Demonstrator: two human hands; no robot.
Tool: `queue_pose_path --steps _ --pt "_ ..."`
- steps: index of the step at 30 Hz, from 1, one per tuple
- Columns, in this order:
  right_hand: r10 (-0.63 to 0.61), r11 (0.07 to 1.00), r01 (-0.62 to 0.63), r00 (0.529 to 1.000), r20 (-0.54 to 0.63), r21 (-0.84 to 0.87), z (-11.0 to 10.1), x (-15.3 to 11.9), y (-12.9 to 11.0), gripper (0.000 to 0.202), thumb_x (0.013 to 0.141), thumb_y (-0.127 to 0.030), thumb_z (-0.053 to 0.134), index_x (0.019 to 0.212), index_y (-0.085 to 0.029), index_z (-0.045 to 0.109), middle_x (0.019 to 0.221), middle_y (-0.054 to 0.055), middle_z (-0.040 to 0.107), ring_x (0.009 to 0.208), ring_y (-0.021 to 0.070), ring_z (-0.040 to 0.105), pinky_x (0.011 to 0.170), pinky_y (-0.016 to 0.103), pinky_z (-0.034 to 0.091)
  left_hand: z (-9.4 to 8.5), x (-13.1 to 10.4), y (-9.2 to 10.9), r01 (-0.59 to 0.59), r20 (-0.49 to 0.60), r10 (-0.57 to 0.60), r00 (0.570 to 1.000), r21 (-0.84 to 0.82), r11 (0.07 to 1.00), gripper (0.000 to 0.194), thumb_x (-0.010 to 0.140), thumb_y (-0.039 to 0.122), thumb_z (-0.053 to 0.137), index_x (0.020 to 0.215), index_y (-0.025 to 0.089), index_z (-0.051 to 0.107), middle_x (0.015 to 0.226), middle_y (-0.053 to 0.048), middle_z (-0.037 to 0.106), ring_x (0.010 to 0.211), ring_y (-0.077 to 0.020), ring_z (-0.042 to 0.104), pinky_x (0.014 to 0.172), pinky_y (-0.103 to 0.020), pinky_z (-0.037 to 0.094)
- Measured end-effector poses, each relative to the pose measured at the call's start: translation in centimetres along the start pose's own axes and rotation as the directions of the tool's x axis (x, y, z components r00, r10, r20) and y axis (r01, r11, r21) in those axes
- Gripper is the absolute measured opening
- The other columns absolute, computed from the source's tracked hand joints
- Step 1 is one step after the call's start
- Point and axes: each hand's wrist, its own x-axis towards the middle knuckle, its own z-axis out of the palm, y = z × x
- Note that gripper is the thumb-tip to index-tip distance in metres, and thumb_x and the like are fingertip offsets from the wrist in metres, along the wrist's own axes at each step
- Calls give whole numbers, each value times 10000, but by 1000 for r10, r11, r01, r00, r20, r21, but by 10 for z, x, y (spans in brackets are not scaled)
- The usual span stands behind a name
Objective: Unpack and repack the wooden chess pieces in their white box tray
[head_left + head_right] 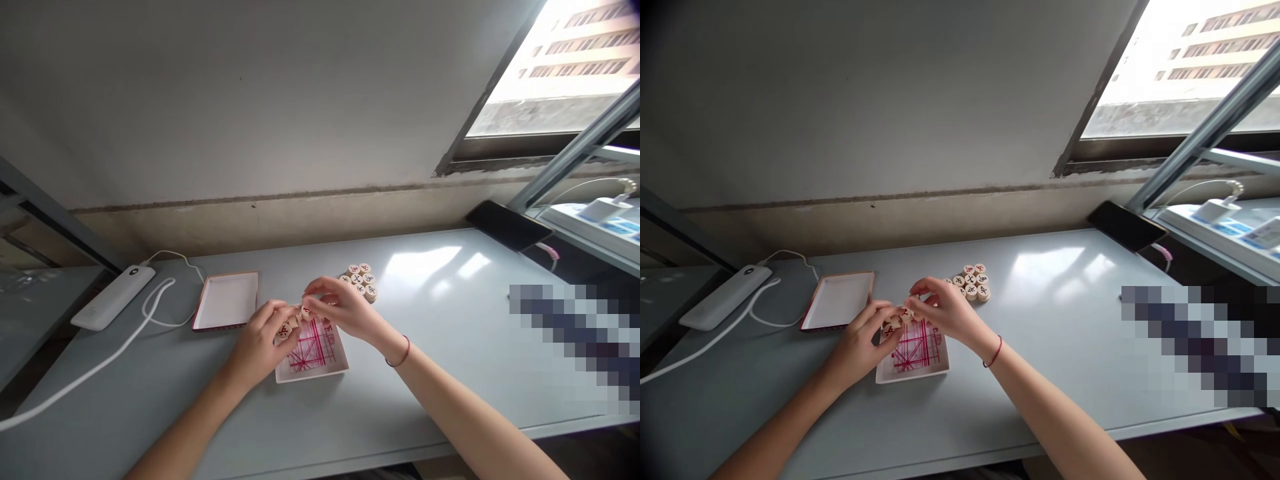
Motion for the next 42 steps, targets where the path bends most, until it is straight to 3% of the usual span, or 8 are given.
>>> queue_pose_path --steps 6,13,17,20,24,30,42 --pt "8 1000 -9 1000 -26 -26 -7 1 7 293 835 -449 578 937 -177 610 922 61 660 681 124 635 545 233 521 4 1 -2 -73 74 69 995 49 996 92 810 137 569 857 216 568 929 -23 643 926 -201 601 846 -364 447" --pt "-118 962 123 992 36 -245 -5 -8 0 163 843 -268 567 984 -216 630 1001 53 624 800 142 619 670 264 523 7 -1 -7 -53 119 40 992 107 993 133 795 156 603 906 229 609 1136 -60 589 1100 -246 532 925 -416 432" --pt "-177 893 214 976 129 -396 -2 -12 -2 261 830 -149 536 1059 -239 625 1032 42 610 772 129 589 691 268 498 8 -4 -13 -15 163 -5 987 118 993 371 774 189 612 1139 212 548 1261 -105 516 1182 -283 495 979 -444 442" --pt "-216 814 285 957 193 -506 4 -13 -3 266 810 -122 548 1054 -204 617 927 39 631 750 148 565 654 267 468 10 -7 -18 -3 200 -21 980 121 993 500 790 197 586 1274 204 459 1338 -120 476 1226 -292 476 1004 -457 439" --pt "-302 629 426 905 301 -650 15 -10 3 88 808 -143 577 877 -154 632 792 50 639 741 182 502 668 298 433 14 -8 -21 -10 219 -14 976 105 994 566 797 172 561 1337 203 396 1350 -118 484 1236 -273 478 1028 -446 431" --pt "-356 441 498 861 364 -747 21 -10 11 96 845 -221 581 901 -161 631 929 78 625 797 194 484 682 312 409 14 -9 -22 -6 212 -15 977 97 995 620 761 145 573 1345 226 383 1342 -99 498 1234 -269 480 1033 -447 434" --pt "-284 353 469 878 385 -810 28 -13 10 94 897 -118 489 954 -138 562 742 57 629 702 179 584 674 298 416 14 -10 -21 22 240 -36 970 58 998 638 753 102 552 1352 236 378 1343 -90 490 1252 -254 463 1039 -433 438"
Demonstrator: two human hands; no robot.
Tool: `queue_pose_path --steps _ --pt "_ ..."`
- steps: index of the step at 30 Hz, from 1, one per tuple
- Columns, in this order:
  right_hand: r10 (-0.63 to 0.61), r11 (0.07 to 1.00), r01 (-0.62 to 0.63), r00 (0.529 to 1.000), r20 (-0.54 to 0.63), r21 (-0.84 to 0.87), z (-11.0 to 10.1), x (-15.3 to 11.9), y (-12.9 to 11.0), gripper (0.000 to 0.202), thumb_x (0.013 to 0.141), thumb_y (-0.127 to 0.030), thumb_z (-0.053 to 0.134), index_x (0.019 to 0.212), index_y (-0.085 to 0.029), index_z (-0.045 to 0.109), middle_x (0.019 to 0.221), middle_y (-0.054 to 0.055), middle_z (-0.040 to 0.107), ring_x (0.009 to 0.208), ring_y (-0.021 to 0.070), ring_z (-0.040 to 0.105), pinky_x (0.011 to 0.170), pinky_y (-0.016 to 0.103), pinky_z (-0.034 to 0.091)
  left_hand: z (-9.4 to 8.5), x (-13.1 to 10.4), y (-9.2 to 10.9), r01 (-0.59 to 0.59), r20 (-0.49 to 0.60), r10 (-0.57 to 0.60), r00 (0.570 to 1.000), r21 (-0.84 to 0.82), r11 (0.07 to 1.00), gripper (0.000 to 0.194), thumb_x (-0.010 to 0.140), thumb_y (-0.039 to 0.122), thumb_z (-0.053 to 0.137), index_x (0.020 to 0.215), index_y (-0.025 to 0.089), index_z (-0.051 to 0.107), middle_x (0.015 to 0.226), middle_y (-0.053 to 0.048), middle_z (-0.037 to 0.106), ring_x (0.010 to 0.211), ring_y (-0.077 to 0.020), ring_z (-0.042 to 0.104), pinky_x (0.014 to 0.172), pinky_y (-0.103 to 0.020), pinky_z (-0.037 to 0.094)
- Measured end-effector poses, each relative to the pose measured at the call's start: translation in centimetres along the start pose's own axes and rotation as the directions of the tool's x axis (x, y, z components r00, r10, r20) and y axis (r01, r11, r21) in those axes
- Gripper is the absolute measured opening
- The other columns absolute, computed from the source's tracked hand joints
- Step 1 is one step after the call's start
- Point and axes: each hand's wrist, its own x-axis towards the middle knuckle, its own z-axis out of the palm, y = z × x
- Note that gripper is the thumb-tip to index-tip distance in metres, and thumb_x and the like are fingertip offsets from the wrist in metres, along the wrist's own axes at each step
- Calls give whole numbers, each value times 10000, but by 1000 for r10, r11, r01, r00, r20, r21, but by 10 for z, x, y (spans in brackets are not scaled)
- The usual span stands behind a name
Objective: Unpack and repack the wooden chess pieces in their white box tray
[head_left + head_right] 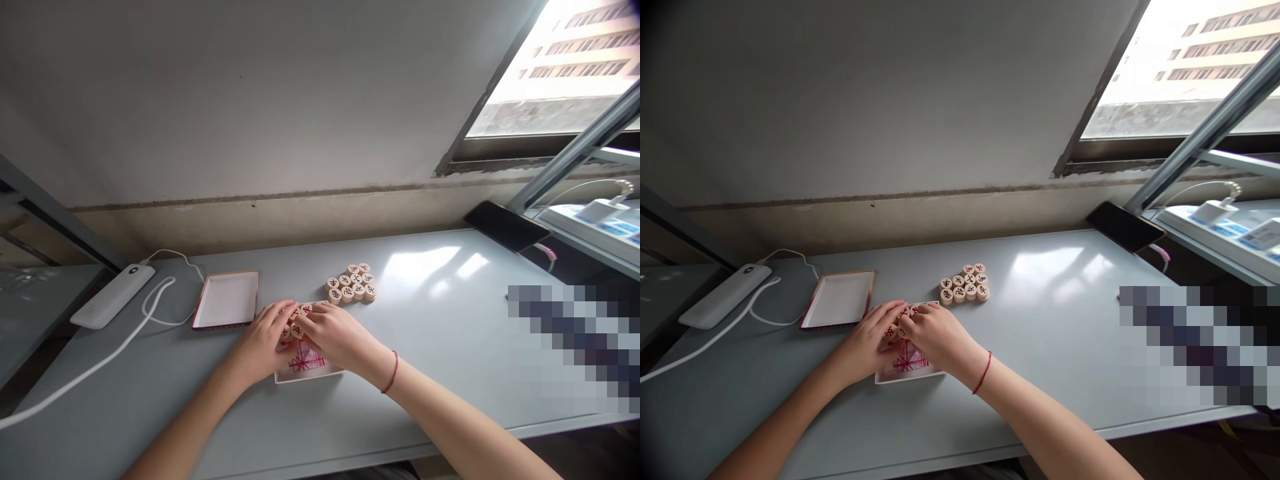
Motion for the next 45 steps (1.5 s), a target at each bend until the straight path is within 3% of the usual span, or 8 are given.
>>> queue_pose_path --steps 9,12,14,18,24,35,39,45 --pt "16 995 -16 1000 -5 97 -7 0 0 108 847 -95 514 922 -154 564 757 44 644 708 170 591 641 273 398 0 1 0 5 5 -4 1000 -10 1000 614 783 123 553 1355 244 367 1348 -95 475 1257 -257 453 1043 -436 429" --pt "147 977 -147 989 11 153 -19 -2 13 69 875 -180 510 888 -177 578 742 26 636 666 147 574 563 240 350 -1 1 1 -1 -4 1 1000 -5 1000 539 813 156 550 1323 244 400 1336 -99 480 1245 -261 463 1031 -438 435" --pt "336 933 -331 942 -10 140 -26 -2 29 124 900 -217 473 911 -181 591 815 38 652 675 141 579 543 228 332 -1 1 1 5 -9 -5 1000 0 1000 472 834 181 545 1288 238 431 1323 -100 488 1230 -259 475 1021 -437 441" --pt "667 745 -666 745 -15 38 -33 0 72 252 895 -284 460 1079 -179 596 1053 85 649 736 166 609 545 237 345 -1 2 4 27 -18 -27 999 10 1000 397 851 213 548 1240 224 470 1294 -104 508 1207 -262 492 1009 -444 447" --pt "753 649 -759 631 185 -55 -26 8 114 307 836 -276 492 1099 -201 632 993 90 686 801 221 628 537 251 366 -5 3 9 29 -11 -28 1000 18 999 362 824 179 574 1168 277 524 1330 -81 472 1189 -259 515 1002 -432 450" --pt "666 733 -680 718 204 -3 -25 20 132 307 773 -247 618 1059 -146 664 991 129 695 860 244 647 650 276 438 -11 3 5 15 51 -16 999 8 1000 571 806 337 649 1331 307 425 1401 -79 409 1252 -281 459 1019 -440 441" --pt "585 764 -573 809 59 297 -34 14 110 363 832 -281 558 1178 -173 578 1011 86 699 725 163 654 655 259 463 -19 10 9 -2 -46 2 999 1 1000 531 864 401 584 1351 286 405 1370 -82 450 1250 -266 460 1024 -434 434" --pt "424 476 -304 901 88 826 -29 -6 48 342 853 -360 551 1160 -212 528 991 64 688 606 106 633 427 191 435 -15 27 23 -24 -170 17 985 -39 999 480 902 408 536 1336 242 419 1276 -80 537 1177 -234 529 970 -377 481"
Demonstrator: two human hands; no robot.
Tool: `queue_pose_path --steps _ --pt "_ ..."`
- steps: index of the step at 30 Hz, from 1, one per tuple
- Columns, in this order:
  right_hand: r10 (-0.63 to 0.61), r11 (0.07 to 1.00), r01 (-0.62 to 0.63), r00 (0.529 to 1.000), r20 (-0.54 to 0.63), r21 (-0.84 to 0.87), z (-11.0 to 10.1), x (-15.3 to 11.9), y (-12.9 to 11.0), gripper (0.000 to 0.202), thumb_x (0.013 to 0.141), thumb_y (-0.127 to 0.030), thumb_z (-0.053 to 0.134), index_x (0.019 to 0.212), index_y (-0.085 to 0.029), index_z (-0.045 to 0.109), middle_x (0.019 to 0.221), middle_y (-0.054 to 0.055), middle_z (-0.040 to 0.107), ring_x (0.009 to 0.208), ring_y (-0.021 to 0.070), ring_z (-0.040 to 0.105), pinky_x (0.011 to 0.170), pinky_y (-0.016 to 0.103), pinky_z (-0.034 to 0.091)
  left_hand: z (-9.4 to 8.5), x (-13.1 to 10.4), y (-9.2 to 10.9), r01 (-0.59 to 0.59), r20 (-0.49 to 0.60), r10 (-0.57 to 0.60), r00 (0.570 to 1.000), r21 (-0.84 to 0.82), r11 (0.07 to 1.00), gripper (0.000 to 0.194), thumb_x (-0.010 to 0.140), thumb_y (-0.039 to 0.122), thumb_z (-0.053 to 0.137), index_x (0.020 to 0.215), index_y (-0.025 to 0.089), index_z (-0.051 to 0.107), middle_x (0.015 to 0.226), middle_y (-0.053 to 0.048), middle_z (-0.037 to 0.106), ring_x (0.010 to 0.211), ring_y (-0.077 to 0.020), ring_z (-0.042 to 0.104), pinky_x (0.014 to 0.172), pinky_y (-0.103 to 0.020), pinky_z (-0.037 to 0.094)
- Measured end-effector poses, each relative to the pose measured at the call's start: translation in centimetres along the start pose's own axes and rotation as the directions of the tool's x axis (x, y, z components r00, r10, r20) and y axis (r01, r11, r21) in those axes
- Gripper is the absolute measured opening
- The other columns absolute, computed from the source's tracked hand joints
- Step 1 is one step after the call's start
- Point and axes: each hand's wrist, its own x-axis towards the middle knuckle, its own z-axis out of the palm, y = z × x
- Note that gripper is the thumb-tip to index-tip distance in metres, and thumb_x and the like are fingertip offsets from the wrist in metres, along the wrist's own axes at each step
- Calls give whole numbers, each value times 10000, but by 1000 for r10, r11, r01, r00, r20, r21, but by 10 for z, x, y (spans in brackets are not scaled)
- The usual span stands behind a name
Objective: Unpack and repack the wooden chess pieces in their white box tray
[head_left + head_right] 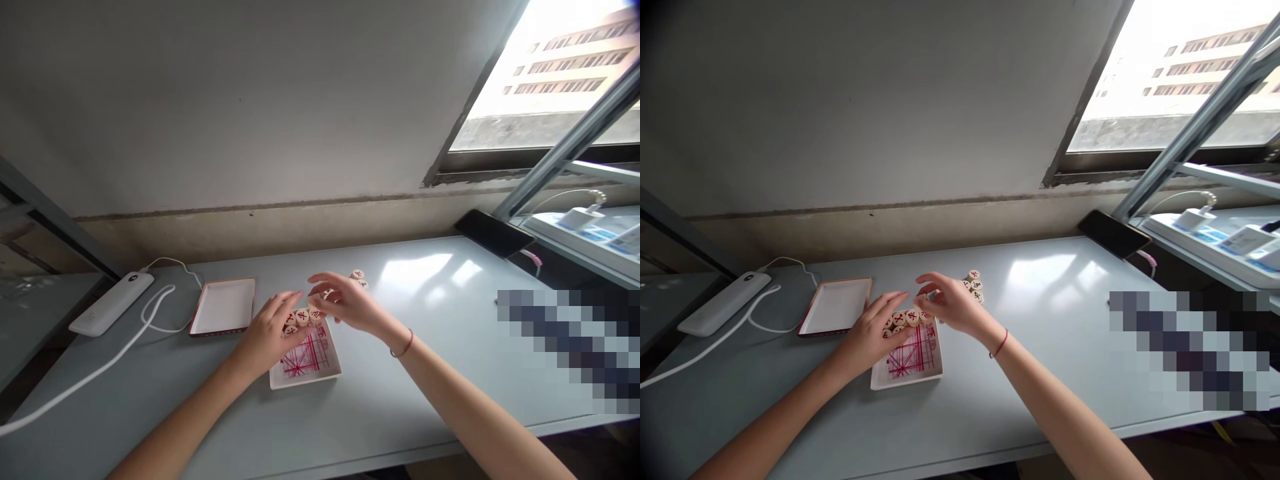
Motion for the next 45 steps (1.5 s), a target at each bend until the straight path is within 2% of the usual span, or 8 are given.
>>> queue_pose_path --steps 4,9,14,18,24,28,35,45 --pt "0 985 7 999 -37 174 21 -12 1 325 831 -374 593 1094 -190 545 1005 76 672 690 120 652 472 198 496 9 4 7 -22 -70 16 997 -80 997 336 943 359 476 1255 238 504 1160 -66 600 1070 -203 599 918 -333 509" --pt "0 974 10 999 -44 225 26 -13 8 264 833 -369 598 1017 -181 575 1042 79 649 783 138 656 570 221 538 13 -2 7 -23 -113 12 994 -100 995 258 947 310 467 1182 244 552 1084 -49 604 975 -179 632 866 -305 525" --pt "22 983 -13 999 -48 181 16 -16 11 264 872 -406 541 987 -174 595 934 62 645 734 134 639 546 221 507 14 -7 5 -4 -26 1 1000 -95 995 230 929 257 476 1133 241 582 1049 -47 592 866 -156 640 765 -267 533" --pt "24 988 -7 993 -113 154 10 -18 12 236 871 -381 537 997 -188 587 935 51 614 723 125 619 556 229 510 16 -8 5 -125 8 125 992 -7 992 149 893 188 524 1005 231 613 1041 -41 646 979 -194 606 871 -344 486" --pt "-131 988 126 990 -45 -90 10 -23 6 170 869 -211 509 1004 -208 612 1016 56 585 801 123 585 646 245 513 16 -8 4 -128 31 125 992 118 985 121 834 176 586 919 242 642 1066 -38 659 1017 -237 542 880 -412 465" --pt "-225 927 219 974 13 -304 15 -27 2 246 806 -122 577 1035 -212 584 927 30 614 800 136 572 681 255 489 13 -9 0 -80 13 79 997 108 991 259 789 174 596 1042 232 611 1109 -64 617 1082 -264 509 917 -428 462" --pt "-300 808 331 943 144 -488 26 -26 8 80 820 -187 630 899 -185 614 831 46 627 822 193 528 730 311 469 16 -11 -10 -67 74 59 996 117 991 585 699 141 625 1262 226 495 1229 -83 559 1157 -287 488 980 -450 440" --pt "-367 636 382 914 172 -671 33 -24 18 116 901 -192 508 854 -177 613 824 62 562 756 184 464 704 326 451 19 -13 -11 10 170 -19 985 57 998 681 683 110 620 1325 238 432 1320 -79 528 1213 -281 480 1026 -463 417"
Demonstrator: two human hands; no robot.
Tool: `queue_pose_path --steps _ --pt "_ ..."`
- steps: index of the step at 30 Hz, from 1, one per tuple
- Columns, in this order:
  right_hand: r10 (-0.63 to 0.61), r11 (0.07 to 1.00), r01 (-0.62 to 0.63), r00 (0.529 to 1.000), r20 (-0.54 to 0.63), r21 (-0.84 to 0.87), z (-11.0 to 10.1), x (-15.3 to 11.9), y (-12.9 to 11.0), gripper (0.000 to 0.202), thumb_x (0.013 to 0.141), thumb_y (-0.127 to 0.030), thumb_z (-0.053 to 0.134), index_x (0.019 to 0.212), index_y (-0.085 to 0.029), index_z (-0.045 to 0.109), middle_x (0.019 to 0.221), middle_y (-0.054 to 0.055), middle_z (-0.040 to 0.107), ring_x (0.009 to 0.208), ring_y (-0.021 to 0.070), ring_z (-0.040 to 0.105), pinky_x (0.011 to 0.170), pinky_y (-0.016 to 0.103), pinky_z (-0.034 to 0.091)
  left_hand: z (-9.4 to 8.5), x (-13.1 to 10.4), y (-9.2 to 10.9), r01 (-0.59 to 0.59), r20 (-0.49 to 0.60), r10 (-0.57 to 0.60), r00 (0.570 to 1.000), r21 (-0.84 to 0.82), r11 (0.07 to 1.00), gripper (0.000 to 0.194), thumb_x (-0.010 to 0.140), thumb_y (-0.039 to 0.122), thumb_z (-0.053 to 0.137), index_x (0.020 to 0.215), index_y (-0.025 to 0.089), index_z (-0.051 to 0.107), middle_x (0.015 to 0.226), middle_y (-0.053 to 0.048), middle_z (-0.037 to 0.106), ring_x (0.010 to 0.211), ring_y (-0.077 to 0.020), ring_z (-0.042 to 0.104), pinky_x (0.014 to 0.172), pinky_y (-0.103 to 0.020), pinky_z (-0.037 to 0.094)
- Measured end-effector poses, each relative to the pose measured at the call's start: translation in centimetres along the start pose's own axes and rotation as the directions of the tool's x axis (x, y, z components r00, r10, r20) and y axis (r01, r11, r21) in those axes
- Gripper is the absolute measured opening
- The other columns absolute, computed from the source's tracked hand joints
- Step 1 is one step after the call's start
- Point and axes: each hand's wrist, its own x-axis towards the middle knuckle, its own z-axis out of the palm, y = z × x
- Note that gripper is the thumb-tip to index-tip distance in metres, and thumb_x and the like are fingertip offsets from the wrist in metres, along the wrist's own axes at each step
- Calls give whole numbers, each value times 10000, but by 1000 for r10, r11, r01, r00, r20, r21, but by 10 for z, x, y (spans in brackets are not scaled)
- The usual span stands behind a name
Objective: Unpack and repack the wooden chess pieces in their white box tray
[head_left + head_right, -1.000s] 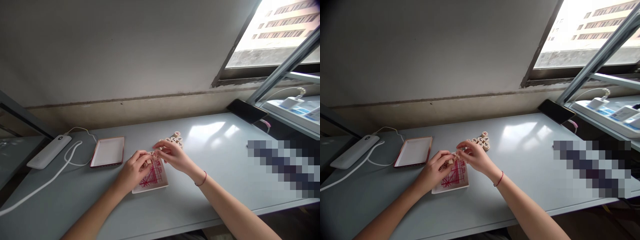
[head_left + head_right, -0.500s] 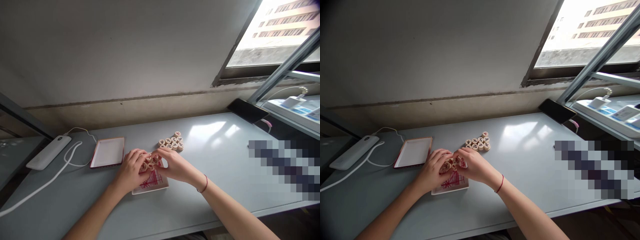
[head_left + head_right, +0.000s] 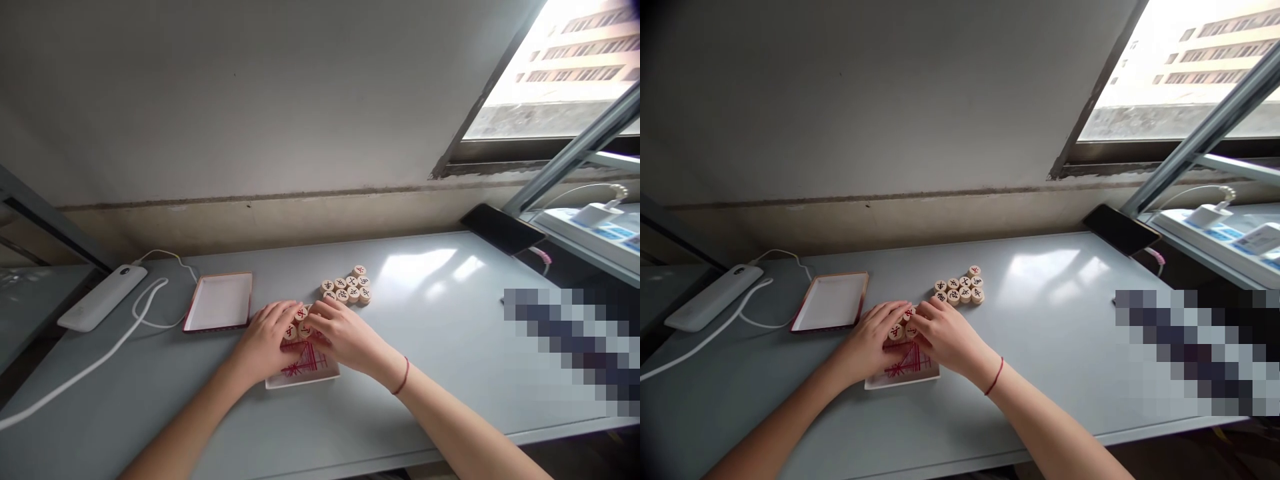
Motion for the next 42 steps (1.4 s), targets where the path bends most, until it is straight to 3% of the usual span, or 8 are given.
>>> queue_pose_path --steps 4,7,13,20,28,34,37,42 --pt "28 994 -25 999 -31 102 -6 0 5 80 880 -258 568 879 -188 606 840 59 575 804 188 508 716 310 460 1 1 0 1 -12 -1 1000 -18 1000 597 748 145 621 1313 224 450 1298 -76 550 1191 -271 501 1012 -448 430" --pt "200 970 -178 972 -124 165 -18 2 24 109 890 -273 543 921 -191 608 908 66 605 832 180 562 733 302 465 1 2 0 7 -23 -7 1000 -14 1000 491 842 267 601 1310 226 459 1279 -81 563 1167 -263 516 985 -440 444" --pt "680 710 -701 707 -195 -67 -42 17 86 246 854 -340 519 997 -173 632 1058 102 625 751 181 611 660 289 441 0 1 1 27 -43 -27 999 7 1000 455 865 316 593 1301 246 483 1242 -67 578 1119 -255 536 953 -422 463" --pt "805 594 -784 576 144 -183 -42 34 116 329 743 -346 603 1020 -177 655 884 100 689 780 224 624 584 262 403 -2 1 4 41 -24 -41 999 23 999 482 849 329 609 1302 219 482 1237 -72 581 1109 -258 539 955 -430 464" --pt "799 601 -781 592 103 -171 -42 44 120 228 686 -242 628 889 -161 693 851 110 699 805 245 642 625 281 443 -1 -1 1 3 -65 1 998 57 998 493 841 346 618 1297 216 485 1241 -83 577 1118 -264 540 950 -441 467" --pt "589 767 -541 807 -45 346 -46 29 60 208 782 -305 588 954 -198 634 965 54 690 777 158 643 656 248 496 -1 2 5 -52 -238 65 969 60 997 512 865 394 596 1320 213 446 1243 -101 558 1147 -266 526 962 -446 467" --pt "454 720 -402 889 53 566 -34 18 20 216 803 -349 599 963 -203 611 936 48 677 726 140 636 629 254 512 -3 2 12 -79 -309 84 947 30 996 494 890 375 569 1335 223 417 1218 -96 566 1113 -247 554 938 -413 491" --pt "356 535 -291 929 100 793 -15 11 -6 201 819 -365 613 919 -194 581 891 38 636 768 141 632 668 267 533 -3 2 21 -119 -337 97 937 -45 992 272 945 283 485 1211 238 518 1104 -60 603 986 -189 619 863 -337 531"
